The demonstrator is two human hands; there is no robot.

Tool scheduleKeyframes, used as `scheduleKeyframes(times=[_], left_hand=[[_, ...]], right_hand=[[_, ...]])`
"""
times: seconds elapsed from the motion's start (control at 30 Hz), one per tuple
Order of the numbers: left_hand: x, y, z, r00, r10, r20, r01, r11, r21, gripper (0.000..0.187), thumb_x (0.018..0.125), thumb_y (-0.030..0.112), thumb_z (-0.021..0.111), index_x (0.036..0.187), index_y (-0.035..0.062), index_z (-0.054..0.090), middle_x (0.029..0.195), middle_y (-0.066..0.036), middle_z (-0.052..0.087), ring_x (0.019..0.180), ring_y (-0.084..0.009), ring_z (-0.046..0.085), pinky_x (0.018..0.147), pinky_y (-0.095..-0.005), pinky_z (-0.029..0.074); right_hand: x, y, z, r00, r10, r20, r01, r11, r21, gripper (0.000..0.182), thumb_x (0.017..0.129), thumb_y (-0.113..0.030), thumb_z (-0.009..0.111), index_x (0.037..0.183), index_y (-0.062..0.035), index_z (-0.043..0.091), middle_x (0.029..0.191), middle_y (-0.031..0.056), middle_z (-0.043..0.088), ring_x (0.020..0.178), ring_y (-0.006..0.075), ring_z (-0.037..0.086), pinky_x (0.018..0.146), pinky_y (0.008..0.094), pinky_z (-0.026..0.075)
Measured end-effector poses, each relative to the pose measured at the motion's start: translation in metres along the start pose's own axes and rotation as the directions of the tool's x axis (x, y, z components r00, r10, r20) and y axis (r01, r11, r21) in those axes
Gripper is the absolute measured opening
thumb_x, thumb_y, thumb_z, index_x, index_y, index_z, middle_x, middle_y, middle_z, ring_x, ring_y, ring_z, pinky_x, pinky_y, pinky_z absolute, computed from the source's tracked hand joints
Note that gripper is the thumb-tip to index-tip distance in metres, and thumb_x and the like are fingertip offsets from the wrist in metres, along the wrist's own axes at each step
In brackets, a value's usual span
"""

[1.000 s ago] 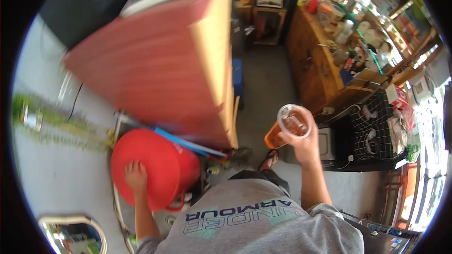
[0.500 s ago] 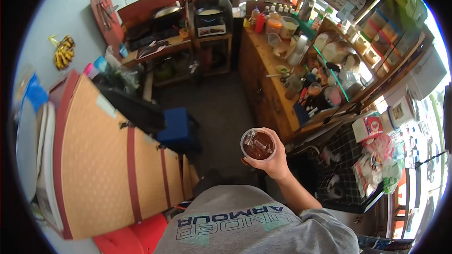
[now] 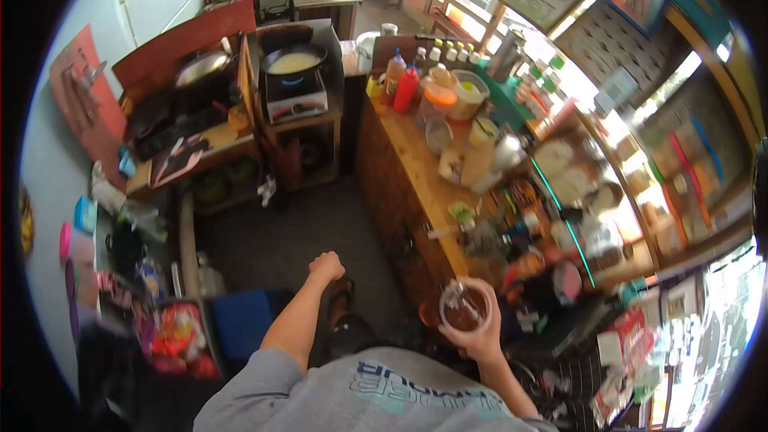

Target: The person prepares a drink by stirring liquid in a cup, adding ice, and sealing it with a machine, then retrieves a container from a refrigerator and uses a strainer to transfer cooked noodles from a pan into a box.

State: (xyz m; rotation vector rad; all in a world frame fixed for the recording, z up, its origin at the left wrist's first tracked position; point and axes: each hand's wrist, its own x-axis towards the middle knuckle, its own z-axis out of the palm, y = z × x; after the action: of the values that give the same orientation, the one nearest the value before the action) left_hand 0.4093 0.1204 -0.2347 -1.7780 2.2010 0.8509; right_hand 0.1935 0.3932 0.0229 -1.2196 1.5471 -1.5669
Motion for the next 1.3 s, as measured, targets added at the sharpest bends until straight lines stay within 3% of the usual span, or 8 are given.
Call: scheduleKeyframes(times=[0.17, 0.37, 0.6, 0.87, 1.0, 1.07, 1.17, 1.3], left_hand=[[0.250, -0.020, -0.098, 0.934, -0.350, 0.073, 0.335, 0.785, -0.521, 0.027, 0.086, 0.017, 0.060, 0.097, -0.0034, 0.073, 0.091, -0.022, 0.075, 0.071, -0.0353, 0.074, 0.072, -0.0432, 0.060], [0.450, -0.044, -0.230, 0.909, -0.372, -0.187, 0.255, 0.853, -0.456, 0.044, 0.092, 0.034, 0.059, 0.120, 0.0015, 0.066, 0.128, -0.025, 0.064, 0.121, -0.0425, 0.061, 0.099, -0.0504, 0.051], [0.553, -0.041, -0.290, 0.858, -0.483, -0.175, 0.337, 0.786, -0.518, 0.058, 0.097, 0.050, 0.053, 0.131, 0.0028, 0.060, 0.134, -0.024, 0.061, 0.127, -0.0416, 0.057, 0.105, -0.0517, 0.046], [0.570, -0.033, -0.279, 0.854, -0.500, -0.142, 0.385, 0.791, -0.476, 0.055, 0.097, 0.048, 0.055, 0.128, 0.0028, 0.063, 0.135, -0.023, 0.062, 0.128, -0.0392, 0.058, 0.104, -0.0497, 0.047], [0.490, -0.003, -0.240, 0.916, -0.276, -0.291, 0.168, 0.923, -0.346, 0.053, 0.089, 0.038, 0.063, 0.128, 0.0016, 0.061, 0.131, -0.026, 0.063, 0.124, -0.0417, 0.060, 0.104, -0.0506, 0.048], [0.437, 0.002, -0.217, 0.974, -0.227, -0.010, 0.219, 0.948, -0.233, 0.052, 0.087, 0.035, 0.065, 0.125, -0.0004, 0.064, 0.131, -0.026, 0.063, 0.126, -0.0407, 0.059, 0.105, -0.0494, 0.048], [0.360, -0.020, -0.165, 0.949, -0.195, 0.248, 0.249, 0.946, -0.210, 0.038, 0.083, 0.030, 0.069, 0.099, -0.0040, 0.073, 0.083, -0.019, 0.073, 0.067, -0.0282, 0.073, 0.058, -0.0392, 0.061], [0.252, -0.085, -0.158, 0.944, -0.119, 0.308, 0.216, 0.928, -0.305, 0.033, 0.085, 0.033, 0.070, 0.105, 0.0070, 0.076, 0.079, -0.011, 0.072, 0.063, -0.0227, 0.070, 0.057, -0.0382, 0.061]], right_hand=[[0.116, 0.051, 0.034, 0.978, 0.147, -0.150, -0.137, 0.988, 0.075, 0.089, 0.058, -0.010, 0.093, 0.135, -0.0025, 0.047, 0.132, 0.0147, 0.056, 0.128, 0.0292, 0.055, 0.113, 0.0427, 0.040], [0.211, 0.078, 0.058, 0.946, 0.201, -0.253, -0.171, 0.976, 0.135, 0.098, 0.056, -0.014, 0.097, 0.136, -0.0047, 0.041, 0.138, 0.0181, 0.050, 0.133, 0.0315, 0.050, 0.115, 0.0469, 0.039], [0.267, 0.098, 0.064, 0.917, 0.249, -0.312, -0.224, 0.968, 0.113, 0.100, 0.056, -0.016, 0.098, 0.137, -0.0049, 0.041, 0.139, 0.0168, 0.049, 0.133, 0.0324, 0.051, 0.115, 0.0465, 0.038], [0.272, 0.105, 0.070, 0.896, 0.282, -0.343, -0.255, 0.959, 0.124, 0.098, 0.055, -0.013, 0.097, 0.136, -0.0047, 0.041, 0.139, 0.0166, 0.049, 0.134, 0.0321, 0.050, 0.116, 0.0461, 0.037], [0.270, 0.098, 0.073, 0.915, 0.234, -0.329, -0.224, 0.972, 0.066, 0.095, 0.057, -0.010, 0.094, 0.136, -0.0044, 0.042, 0.139, 0.0163, 0.049, 0.135, 0.0319, 0.050, 0.117, 0.0463, 0.036], [0.272, 0.094, 0.074, 0.932, 0.185, -0.311, -0.188, 0.982, 0.021, 0.089, 0.060, -0.006, 0.090, 0.136, -0.0041, 0.044, 0.138, 0.0159, 0.050, 0.135, 0.0325, 0.050, 0.117, 0.0462, 0.036], [0.279, 0.089, 0.075, 0.959, 0.157, -0.236, -0.173, 0.984, -0.046, 0.087, 0.061, -0.005, 0.089, 0.136, -0.0035, 0.045, 0.138, 0.0149, 0.052, 0.135, 0.0306, 0.050, 0.116, 0.0436, 0.038], [0.291, 0.087, 0.087, 0.981, 0.123, -0.153, -0.124, 0.992, 0.004, 0.084, 0.061, -0.004, 0.089, 0.134, -0.0031, 0.047, 0.137, 0.0139, 0.053, 0.128, 0.0254, 0.053, 0.112, 0.0393, 0.041]])
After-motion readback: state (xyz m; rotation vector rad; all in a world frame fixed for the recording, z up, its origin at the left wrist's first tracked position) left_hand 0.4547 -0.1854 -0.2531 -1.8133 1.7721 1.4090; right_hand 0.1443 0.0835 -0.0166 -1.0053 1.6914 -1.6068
